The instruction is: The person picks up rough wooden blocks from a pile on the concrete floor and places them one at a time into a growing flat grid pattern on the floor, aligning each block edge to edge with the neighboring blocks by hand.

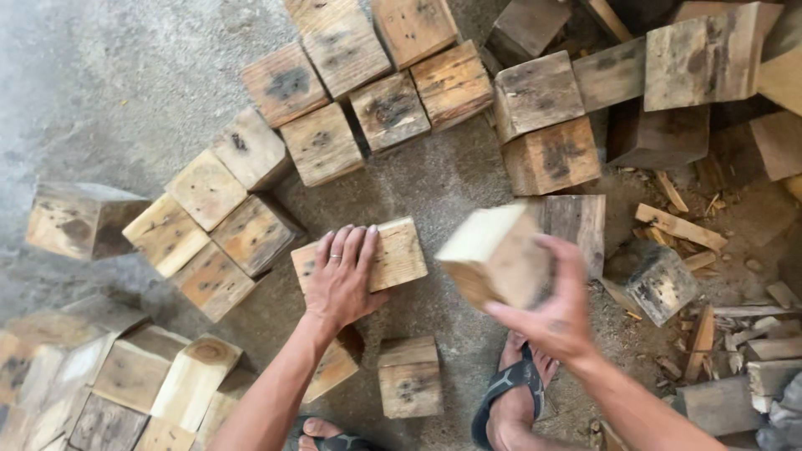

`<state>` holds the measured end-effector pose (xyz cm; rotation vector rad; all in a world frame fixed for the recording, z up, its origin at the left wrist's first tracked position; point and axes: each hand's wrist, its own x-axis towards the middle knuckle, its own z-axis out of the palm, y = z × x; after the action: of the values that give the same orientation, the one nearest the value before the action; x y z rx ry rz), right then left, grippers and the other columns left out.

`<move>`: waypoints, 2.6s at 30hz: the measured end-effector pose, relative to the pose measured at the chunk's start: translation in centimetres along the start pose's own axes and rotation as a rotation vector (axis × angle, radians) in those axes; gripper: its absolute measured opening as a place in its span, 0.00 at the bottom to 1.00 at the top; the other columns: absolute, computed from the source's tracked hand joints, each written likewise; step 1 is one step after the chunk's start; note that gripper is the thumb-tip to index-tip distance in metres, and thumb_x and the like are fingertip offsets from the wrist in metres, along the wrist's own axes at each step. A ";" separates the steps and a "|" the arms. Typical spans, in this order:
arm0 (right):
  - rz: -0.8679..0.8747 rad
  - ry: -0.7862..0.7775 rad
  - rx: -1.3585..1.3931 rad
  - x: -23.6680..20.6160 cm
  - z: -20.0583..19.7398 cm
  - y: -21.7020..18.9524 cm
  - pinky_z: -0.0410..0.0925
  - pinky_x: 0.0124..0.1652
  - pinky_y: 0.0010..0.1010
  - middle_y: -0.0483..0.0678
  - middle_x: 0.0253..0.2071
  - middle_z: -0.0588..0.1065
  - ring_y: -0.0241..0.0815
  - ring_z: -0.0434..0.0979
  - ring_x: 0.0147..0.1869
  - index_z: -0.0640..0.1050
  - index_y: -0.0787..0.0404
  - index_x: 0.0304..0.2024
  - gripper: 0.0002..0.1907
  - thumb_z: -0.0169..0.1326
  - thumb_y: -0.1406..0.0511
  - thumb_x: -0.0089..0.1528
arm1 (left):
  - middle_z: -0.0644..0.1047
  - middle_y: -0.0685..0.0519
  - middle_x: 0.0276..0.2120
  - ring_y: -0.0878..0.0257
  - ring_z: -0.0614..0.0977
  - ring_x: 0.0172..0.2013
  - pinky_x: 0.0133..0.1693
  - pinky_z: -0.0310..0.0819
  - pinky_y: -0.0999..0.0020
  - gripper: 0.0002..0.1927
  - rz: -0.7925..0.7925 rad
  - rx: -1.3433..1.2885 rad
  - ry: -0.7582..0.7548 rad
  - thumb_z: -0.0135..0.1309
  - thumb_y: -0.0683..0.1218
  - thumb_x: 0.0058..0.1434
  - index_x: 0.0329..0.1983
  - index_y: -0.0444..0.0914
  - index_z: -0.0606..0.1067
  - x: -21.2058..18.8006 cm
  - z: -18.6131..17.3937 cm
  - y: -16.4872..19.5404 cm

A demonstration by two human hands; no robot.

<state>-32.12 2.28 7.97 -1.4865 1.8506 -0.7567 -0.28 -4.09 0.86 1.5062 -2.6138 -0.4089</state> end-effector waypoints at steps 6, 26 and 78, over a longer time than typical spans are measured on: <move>0.062 0.109 0.042 1.6 9.4 2.0 0.60 0.67 0.50 0.59 0.62 0.60 0.55 0.61 0.69 0.58 0.65 0.69 0.60 0.72 0.44 0.47 | 0.65 0.43 0.63 0.46 0.63 0.66 0.67 0.49 0.47 0.61 -0.001 -0.007 0.025 0.69 0.65 0.38 0.71 0.34 0.59 -0.4 -0.3 -0.3; -0.409 -0.063 -0.324 4.8 7.8 2.1 0.64 0.60 0.56 0.63 0.66 0.58 0.68 0.64 0.66 0.68 0.49 0.62 0.50 0.75 0.52 0.40 | 0.64 0.42 0.63 0.46 0.61 0.67 0.67 0.48 0.44 0.63 -0.006 0.009 -0.070 0.70 0.67 0.38 0.72 0.34 0.56 -0.6 -0.8 -1.2; -0.545 -0.334 -0.007 12.3 19.0 -7.3 0.72 0.59 0.41 0.58 0.64 0.71 0.59 0.75 0.65 0.67 0.59 0.67 0.46 0.71 0.67 0.47 | 0.67 0.44 0.65 0.46 0.65 0.67 0.67 0.50 0.39 0.59 0.173 0.089 -0.023 0.64 0.71 0.43 0.73 0.37 0.61 -4.5 1.2 2.4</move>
<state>-14.86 -12.02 0.03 -2.0134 1.2113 -0.6862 -0.24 1.11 0.61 1.2918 -2.7855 -0.2991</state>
